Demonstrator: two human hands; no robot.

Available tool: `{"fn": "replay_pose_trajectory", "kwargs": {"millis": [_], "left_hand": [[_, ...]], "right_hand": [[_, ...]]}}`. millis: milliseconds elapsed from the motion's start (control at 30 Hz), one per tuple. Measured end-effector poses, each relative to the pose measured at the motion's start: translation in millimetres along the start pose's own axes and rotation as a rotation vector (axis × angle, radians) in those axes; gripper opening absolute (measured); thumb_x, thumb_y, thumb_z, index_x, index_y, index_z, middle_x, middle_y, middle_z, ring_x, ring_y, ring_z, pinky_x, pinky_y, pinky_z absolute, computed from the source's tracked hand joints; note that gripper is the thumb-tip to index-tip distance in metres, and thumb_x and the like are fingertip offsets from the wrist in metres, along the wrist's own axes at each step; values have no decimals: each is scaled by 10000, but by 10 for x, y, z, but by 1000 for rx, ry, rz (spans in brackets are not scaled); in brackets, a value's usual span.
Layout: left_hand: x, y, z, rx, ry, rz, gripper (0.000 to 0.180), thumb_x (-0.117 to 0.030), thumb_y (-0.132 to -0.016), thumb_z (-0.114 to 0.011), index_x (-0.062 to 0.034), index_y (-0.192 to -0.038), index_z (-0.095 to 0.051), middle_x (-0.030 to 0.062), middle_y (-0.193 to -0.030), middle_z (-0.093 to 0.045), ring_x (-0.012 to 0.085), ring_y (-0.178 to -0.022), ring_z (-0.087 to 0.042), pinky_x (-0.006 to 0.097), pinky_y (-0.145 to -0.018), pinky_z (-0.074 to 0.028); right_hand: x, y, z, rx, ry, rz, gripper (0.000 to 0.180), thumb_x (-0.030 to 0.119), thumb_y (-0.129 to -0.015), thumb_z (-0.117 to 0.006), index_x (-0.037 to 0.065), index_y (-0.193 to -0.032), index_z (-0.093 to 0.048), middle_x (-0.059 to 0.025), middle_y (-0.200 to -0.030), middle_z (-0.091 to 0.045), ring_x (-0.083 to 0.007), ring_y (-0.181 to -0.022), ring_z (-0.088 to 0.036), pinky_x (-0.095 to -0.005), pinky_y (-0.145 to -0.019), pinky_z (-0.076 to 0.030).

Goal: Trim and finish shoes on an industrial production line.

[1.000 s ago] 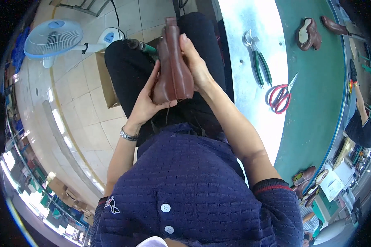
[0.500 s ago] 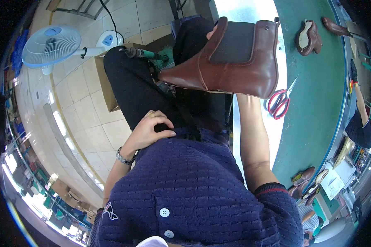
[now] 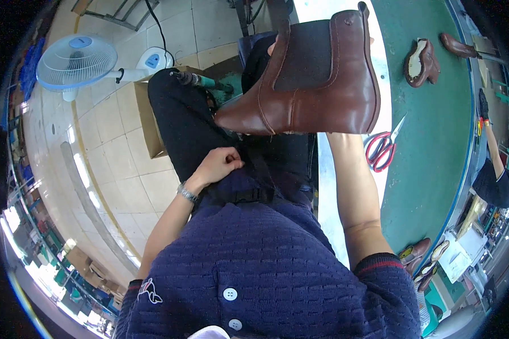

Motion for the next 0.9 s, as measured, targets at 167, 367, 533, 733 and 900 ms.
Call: {"fn": "replay_pose_trajectory", "kwargs": {"millis": [167, 367, 533, 733, 900], "left_hand": [[-266, 310, 959, -374, 199, 36, 164, -158, -899, -664, -24, -993, -667, 62, -884, -668, 113, -773, -617, 275, -735, -501], [-1274, 403, 1148, -239, 509, -132, 543, -306, -940, -643, 7, -1362, -504, 105, -1207, -600, 151, -1040, -588, 254, -881, -463], [-1234, 358, 992, -106, 555, -32, 736, -375, -917, -664, 115, -1391, -387, 150, -1209, -592, 136, -1053, -573, 259, -911, -463], [-989, 396, 1038, -11, 706, 82, 754, -266, -867, -740, 98, -1412, -368, 120, -1226, -596, 127, -1092, -575, 269, -965, -458], [-1032, 383, 1103, 27, 619, 117, 783, -274, -819, -786, 93, -1394, -401, 133, -1213, -607, 149, -1088, -593, 290, -972, -466]], "right_hand": [[-93, 137, 0, -53, 75, -32, 700, 686, -827, -576, 87, -1191, -554, -57, -1048, -597, -160, -923, -587, -316, -835, -506], [-774, -181, -437, 139, -119, -138, 604, 606, -870, -597, 93, -1184, -548, -46, -1038, -600, -153, -908, -583, -312, -824, -499], [-1078, -307, -688, 188, 28, -86, 368, 472, -921, -613, 144, -1063, -524, 14, -942, -561, -92, -850, -542, -276, -786, -470], [-1309, -278, -785, 223, 114, -63, 308, 373, -966, -582, 141, -1139, -475, 9, -979, -535, -74, -903, -505, -242, -810, -434], [-1339, -285, -834, 221, 174, -21, 398, 406, -956, -586, 118, -1196, -452, -20, -1008, -524, -90, -924, -498, -251, -825, -429]]}}
Point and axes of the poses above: each hand's wrist, its own y-axis away from the middle knuckle, its own z-axis out of the back of the hand, x = y × z, the point moved 9 cm from there along -y, towards the middle knuckle
